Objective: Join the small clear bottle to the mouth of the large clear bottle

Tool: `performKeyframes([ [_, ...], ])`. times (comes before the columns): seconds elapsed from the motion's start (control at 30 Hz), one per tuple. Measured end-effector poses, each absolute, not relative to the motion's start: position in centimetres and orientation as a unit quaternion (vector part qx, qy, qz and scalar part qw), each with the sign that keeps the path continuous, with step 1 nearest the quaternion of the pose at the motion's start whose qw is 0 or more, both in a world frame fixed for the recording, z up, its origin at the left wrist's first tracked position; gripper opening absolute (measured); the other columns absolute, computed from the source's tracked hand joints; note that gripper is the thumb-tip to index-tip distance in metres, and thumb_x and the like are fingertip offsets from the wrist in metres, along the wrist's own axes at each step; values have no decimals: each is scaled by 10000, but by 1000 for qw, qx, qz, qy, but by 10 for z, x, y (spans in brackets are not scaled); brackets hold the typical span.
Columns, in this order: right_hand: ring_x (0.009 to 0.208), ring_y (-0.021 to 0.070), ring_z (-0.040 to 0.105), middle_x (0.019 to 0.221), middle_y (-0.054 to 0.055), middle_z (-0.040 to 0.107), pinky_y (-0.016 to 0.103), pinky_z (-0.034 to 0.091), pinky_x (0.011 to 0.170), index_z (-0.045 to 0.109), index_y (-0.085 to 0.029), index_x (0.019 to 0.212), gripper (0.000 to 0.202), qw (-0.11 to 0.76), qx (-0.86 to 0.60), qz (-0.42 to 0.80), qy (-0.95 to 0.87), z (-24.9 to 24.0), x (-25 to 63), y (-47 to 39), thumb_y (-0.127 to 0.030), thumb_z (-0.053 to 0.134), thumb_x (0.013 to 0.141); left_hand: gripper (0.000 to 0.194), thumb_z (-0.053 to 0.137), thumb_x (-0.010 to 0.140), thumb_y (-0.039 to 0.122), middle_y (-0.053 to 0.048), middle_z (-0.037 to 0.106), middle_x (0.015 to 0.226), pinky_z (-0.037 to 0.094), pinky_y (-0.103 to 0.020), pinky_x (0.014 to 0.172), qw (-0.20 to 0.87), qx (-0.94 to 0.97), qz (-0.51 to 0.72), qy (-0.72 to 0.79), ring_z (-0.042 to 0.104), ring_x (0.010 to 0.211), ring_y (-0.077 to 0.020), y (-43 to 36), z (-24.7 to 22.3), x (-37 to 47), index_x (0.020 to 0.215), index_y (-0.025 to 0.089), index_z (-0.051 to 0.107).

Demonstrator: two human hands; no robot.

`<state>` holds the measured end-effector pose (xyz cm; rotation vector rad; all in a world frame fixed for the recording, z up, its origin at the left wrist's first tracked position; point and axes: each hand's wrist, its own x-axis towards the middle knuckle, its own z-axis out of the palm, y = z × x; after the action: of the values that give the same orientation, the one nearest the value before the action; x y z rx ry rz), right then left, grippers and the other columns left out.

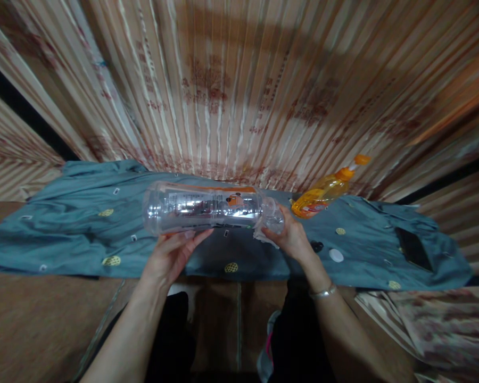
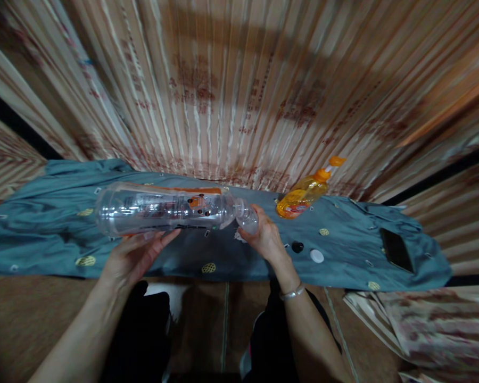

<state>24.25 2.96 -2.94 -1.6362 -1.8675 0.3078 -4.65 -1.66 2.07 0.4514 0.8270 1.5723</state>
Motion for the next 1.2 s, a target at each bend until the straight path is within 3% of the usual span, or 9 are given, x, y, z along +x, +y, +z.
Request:
performKeyframes([
  [0.17, 1096, 314, 770, 1235, 103, 776, 434, 626, 929, 545, -223, 1404, 677, 314, -619, 110, -711, -31, 243, 31, -342, 774, 778, 433, 927, 446, 61, 63, 712, 619, 682, -523, 815, 613, 197, 683, 346, 713, 663, -196, -16, 22, -46, 791, 236, 732],
  [0.33, 1099, 322, 769, 1238, 107, 775, 438, 626, 925, 536, -218, 1420, 704, 309, -622, 108, -711, -31, 243, 30, -338, 783, 772, 390, 946, 448, 73, 66, 700, 610, 699, -405, 724, 617, 206, 683, 333, 694, 608, -147, -16, 23, -44, 704, 207, 684],
  [0.53, 1077, 327, 777, 1221, 106, 780, 438, 632, 907, 547, -221, 1414, 700, 299, -633, 111, -705, -29, 242, 29, -327, 790, 766, 388, 957, 430, 91, 69, 698, 576, 695, -470, 749, 612, 198, 686, 340, 677, 583, -156, -16, 22, -45, 654, 204, 660],
  [0.9, 1073, 323, 779, 1202, 102, 788, 439, 632, 915, 552, -222, 1400, 691, 305, -633, 114, -702, -30, 243, 31, -341, 792, 763, 341, 923, 490, 93, 73, 675, 578, 602, -637, 976, 611, 198, 683, 347, 774, 806, -268, -15, 15, -46, 672, 224, 666],
  [1.2, 1098, 316, 770, 1252, 109, 768, 439, 630, 930, 551, -223, 1387, 669, 318, -617, 118, -710, -32, 244, 30, -356, 779, 772, 362, 972, 461, 123, 64, 714, 621, 675, -500, 855, 621, 192, 675, 349, 713, 625, -166, -15, 17, -45, 712, 211, 725],
])
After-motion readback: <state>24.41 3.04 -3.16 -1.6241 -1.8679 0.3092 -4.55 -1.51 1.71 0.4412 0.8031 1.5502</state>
